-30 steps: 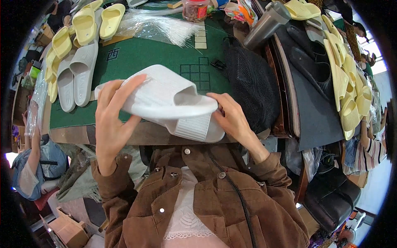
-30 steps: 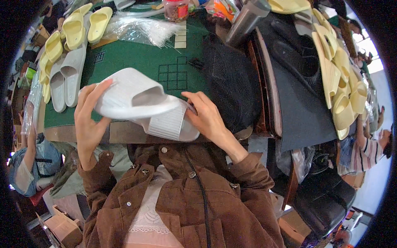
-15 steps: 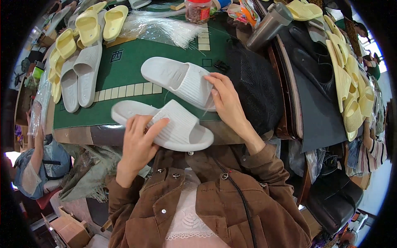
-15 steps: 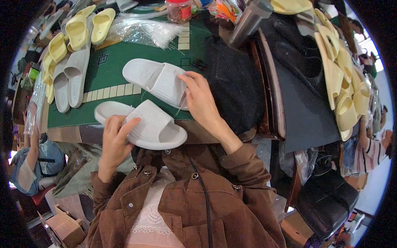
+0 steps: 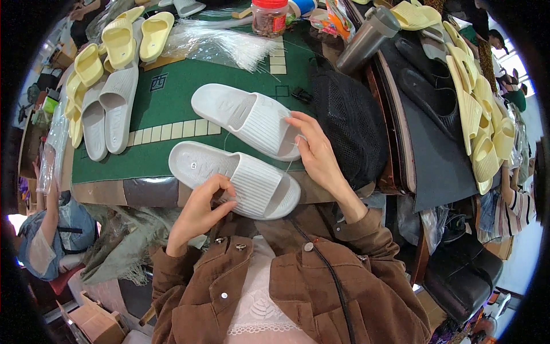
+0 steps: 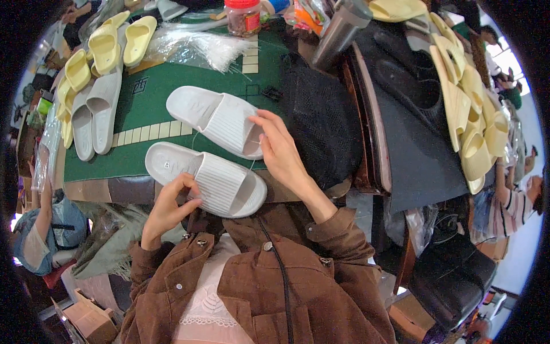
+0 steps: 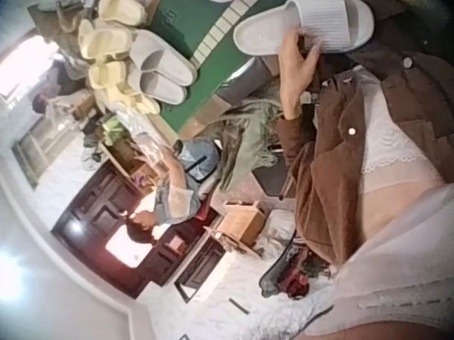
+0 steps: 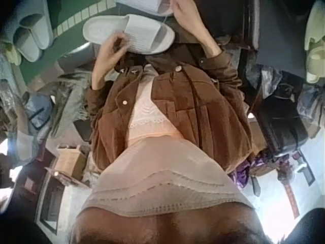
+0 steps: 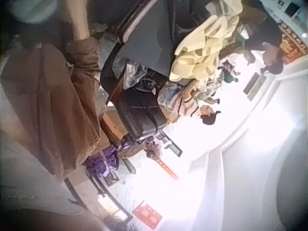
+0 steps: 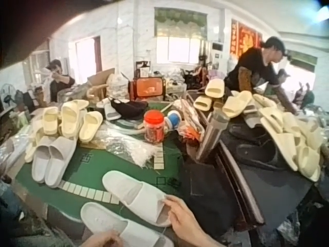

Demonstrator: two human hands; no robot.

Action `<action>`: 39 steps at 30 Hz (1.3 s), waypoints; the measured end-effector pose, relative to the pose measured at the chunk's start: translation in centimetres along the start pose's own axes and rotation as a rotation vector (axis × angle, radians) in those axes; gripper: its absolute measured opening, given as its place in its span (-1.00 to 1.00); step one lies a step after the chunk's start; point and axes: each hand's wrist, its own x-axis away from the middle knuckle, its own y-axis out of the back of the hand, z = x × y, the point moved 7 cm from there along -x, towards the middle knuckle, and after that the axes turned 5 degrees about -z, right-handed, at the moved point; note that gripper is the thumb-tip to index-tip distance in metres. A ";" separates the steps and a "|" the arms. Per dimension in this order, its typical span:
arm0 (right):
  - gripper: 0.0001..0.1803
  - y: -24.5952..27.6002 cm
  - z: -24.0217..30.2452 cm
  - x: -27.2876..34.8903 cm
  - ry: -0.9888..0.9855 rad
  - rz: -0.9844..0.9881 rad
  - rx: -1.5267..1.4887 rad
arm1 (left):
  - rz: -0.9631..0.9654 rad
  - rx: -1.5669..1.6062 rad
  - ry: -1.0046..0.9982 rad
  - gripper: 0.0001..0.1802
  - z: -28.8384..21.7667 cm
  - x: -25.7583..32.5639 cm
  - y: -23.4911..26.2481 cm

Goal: Inspecting and organizing plastic slippers during the manufacturing process.

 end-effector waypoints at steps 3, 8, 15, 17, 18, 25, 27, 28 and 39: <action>-0.58 0.1 0.1 -0.1 -0.009 0.019 -0.001 | -0.083 0.053 0.015 -0.71 0.3 -0.8 0.3; -0.58 0.4 -0.1 0.0 -0.001 0.002 0.003 | -0.143 0.088 -0.011 -0.34 -0.3 -3.1 1.9; -0.45 0.5 -0.9 0.8 0.057 0.027 0.006 | -0.260 -0.325 -0.192 -0.37 0.0 -6.7 6.3; -0.45 0.3 -0.1 1.1 0.060 0.068 0.015 | -0.226 -0.577 -0.327 -0.38 -1.6 -7.6 6.0; -0.45 0.4 0.7 1.4 0.062 0.093 0.031 | -0.221 -0.555 -0.360 -0.38 -1.3 -8.3 5.5; -0.45 7.6 6.9 1.0 0.171 0.088 0.145 | -0.115 -0.337 -0.392 -0.66 -0.4 -10.9 1.9; -0.50 11.3 7.9 1.0 0.153 -0.002 0.240 | -0.148 -0.375 -0.389 -0.71 -0.1 -10.3 2.5; -0.52 13.3 7.8 1.2 0.140 -0.057 0.312 | -0.180 -0.418 -0.364 -0.74 -0.3 -9.9 3.0; -0.67 31.2 1.0 8.8 -0.164 -0.750 0.264 | -0.463 -0.534 -0.019 -0.82 6.2 -5.7 12.2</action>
